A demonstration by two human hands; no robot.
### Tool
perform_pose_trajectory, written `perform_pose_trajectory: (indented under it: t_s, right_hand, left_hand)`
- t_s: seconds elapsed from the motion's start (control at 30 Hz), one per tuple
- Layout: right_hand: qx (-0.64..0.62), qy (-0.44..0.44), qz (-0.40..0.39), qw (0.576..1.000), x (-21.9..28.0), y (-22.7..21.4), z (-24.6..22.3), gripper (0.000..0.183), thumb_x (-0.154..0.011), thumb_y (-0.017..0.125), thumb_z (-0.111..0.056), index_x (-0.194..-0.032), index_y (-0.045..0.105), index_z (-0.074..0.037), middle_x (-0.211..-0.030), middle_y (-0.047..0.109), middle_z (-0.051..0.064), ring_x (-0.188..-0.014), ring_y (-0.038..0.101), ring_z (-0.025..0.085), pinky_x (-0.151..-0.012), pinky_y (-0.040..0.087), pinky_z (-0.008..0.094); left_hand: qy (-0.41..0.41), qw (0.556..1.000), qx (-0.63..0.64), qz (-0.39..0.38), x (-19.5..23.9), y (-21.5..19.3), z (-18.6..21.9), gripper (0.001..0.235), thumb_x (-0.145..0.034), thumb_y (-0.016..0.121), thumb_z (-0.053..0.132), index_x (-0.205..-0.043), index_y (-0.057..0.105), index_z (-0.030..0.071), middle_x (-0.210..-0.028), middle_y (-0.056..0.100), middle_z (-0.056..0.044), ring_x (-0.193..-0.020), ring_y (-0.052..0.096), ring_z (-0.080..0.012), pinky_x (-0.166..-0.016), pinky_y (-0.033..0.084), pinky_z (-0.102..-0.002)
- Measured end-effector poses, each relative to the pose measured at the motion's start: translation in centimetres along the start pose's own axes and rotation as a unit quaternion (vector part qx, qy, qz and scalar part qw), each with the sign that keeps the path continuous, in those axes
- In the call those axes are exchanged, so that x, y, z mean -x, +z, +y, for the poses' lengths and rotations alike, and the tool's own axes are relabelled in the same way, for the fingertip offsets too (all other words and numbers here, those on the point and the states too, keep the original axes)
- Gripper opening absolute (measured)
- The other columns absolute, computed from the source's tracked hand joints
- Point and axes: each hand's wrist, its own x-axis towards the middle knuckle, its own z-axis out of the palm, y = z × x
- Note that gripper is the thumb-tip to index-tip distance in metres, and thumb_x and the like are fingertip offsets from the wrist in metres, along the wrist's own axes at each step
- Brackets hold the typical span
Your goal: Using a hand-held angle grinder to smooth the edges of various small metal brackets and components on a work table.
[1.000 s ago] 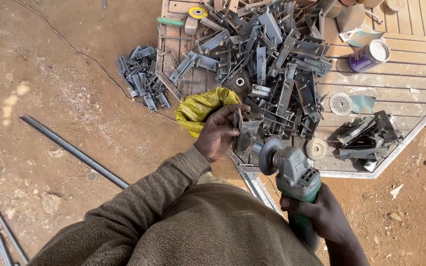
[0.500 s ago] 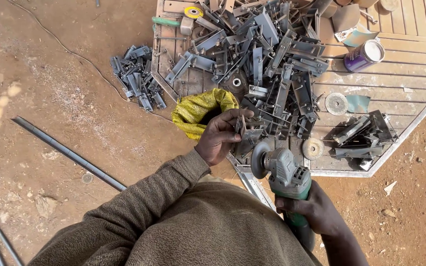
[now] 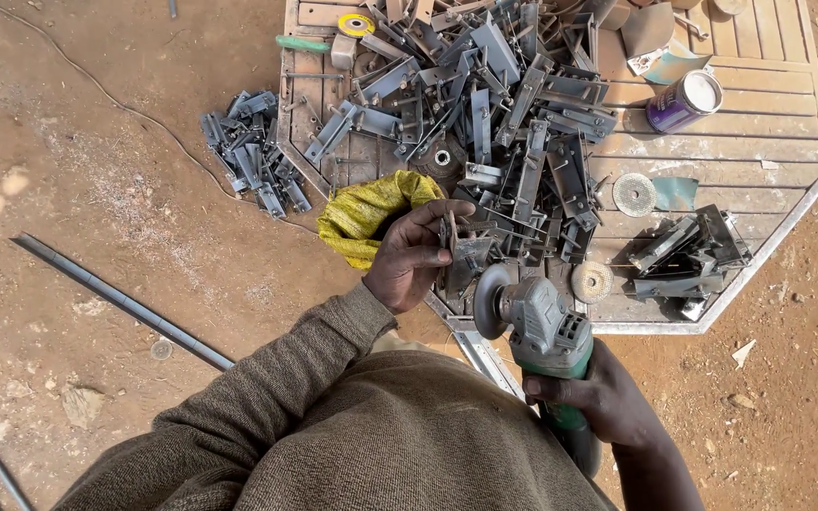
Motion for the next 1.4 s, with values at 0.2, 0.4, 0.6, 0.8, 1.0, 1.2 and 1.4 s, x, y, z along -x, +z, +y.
perform_pose_trajectory:
  t_s: [0.2,0.4,0.6,0.8,1.0,1.2,1.4]
  right_hand:
    - [-0.044,0.062,-0.005,0.997,0.0,0.1,-0.7,0.046,-0.062,0.083,0.001,-0.106,0.069,0.003,-0.087,0.066,0.010,-0.080,0.059,0.023,-0.072,0.048,0.036]
    - [0.021,0.126,0.026,0.992,0.7,1.3,-2.6,0.051,-0.062,0.082,-0.006,-0.111,0.076,0.004,-0.099,0.077,0.012,-0.094,0.066,0.024,-0.086,0.050,0.036]
    - [0.264,0.186,0.111,0.940,0.5,3.3,-4.3,0.056,-0.060,0.087,-0.034,-0.108,0.074,-0.010,-0.095,0.081,0.006,-0.085,0.070,0.019,-0.076,0.053,0.036]
    - [0.339,0.161,0.145,0.916,0.6,5.1,-4.8,0.054,-0.059,0.089,-0.046,-0.101,0.069,-0.019,-0.083,0.078,0.006,-0.074,0.069,0.023,-0.070,0.051,0.039]
    - [0.409,0.104,0.144,0.895,-0.7,4.5,-1.9,0.063,-0.058,0.084,-0.058,-0.107,0.064,-0.022,-0.079,0.076,0.006,-0.069,0.069,0.026,-0.062,0.051,0.041]
    - [0.381,0.135,0.165,0.900,-0.7,5.1,-2.4,0.058,-0.058,0.082,-0.052,-0.106,0.066,-0.026,-0.084,0.079,0.003,-0.076,0.073,0.024,-0.068,0.055,0.038]
    - [0.320,0.146,0.174,0.920,-0.3,4.5,-2.3,0.047,-0.058,0.086,-0.043,-0.092,0.064,-0.019,-0.076,0.074,0.004,-0.066,0.064,0.023,-0.065,0.049,0.039]
  left_hand:
    - [-0.002,1.000,-0.002,0.020,0.4,-1.6,-1.0,0.056,-0.084,0.068,-0.010,-0.139,0.056,-0.005,-0.098,0.070,-0.008,-0.093,0.070,-0.0184,-0.085,0.059,-0.034]
    - [0.037,0.967,0.121,0.219,-0.6,-4.7,-2.2,0.041,-0.083,0.068,-0.014,-0.120,0.064,0.001,-0.110,0.073,-0.016,-0.094,0.069,-0.0284,-0.091,0.059,-0.044]
    - [-0.026,0.891,-0.021,0.452,-1.0,-4.8,-1.9,0.020,-0.078,0.079,0.002,-0.096,0.070,0.004,-0.097,0.075,-0.014,-0.088,0.072,-0.0302,-0.081,0.061,-0.049]
    - [0.014,0.867,-0.070,0.492,-0.7,-4.1,-3.2,0.014,-0.079,0.077,-0.002,-0.080,0.064,0.004,-0.077,0.068,-0.013,-0.066,0.067,-0.0269,-0.059,0.062,-0.047]
    - [0.053,0.853,-0.128,0.503,-0.7,-2.8,-3.7,0.021,-0.075,0.078,-0.004,-0.089,0.067,0.006,-0.089,0.076,-0.012,-0.080,0.074,-0.0251,-0.073,0.064,-0.040]
    - [0.025,0.864,-0.078,0.497,-0.8,-2.4,-3.5,0.021,-0.075,0.077,-0.006,-0.085,0.063,0.005,-0.089,0.074,-0.015,-0.081,0.071,-0.0276,-0.068,0.063,-0.046]
    - [-0.046,0.884,-0.040,0.463,-1.0,-3.6,-2.2,0.020,-0.077,0.078,0.002,-0.096,0.074,0.006,-0.089,0.075,-0.011,-0.078,0.070,-0.0274,-0.070,0.061,-0.045]
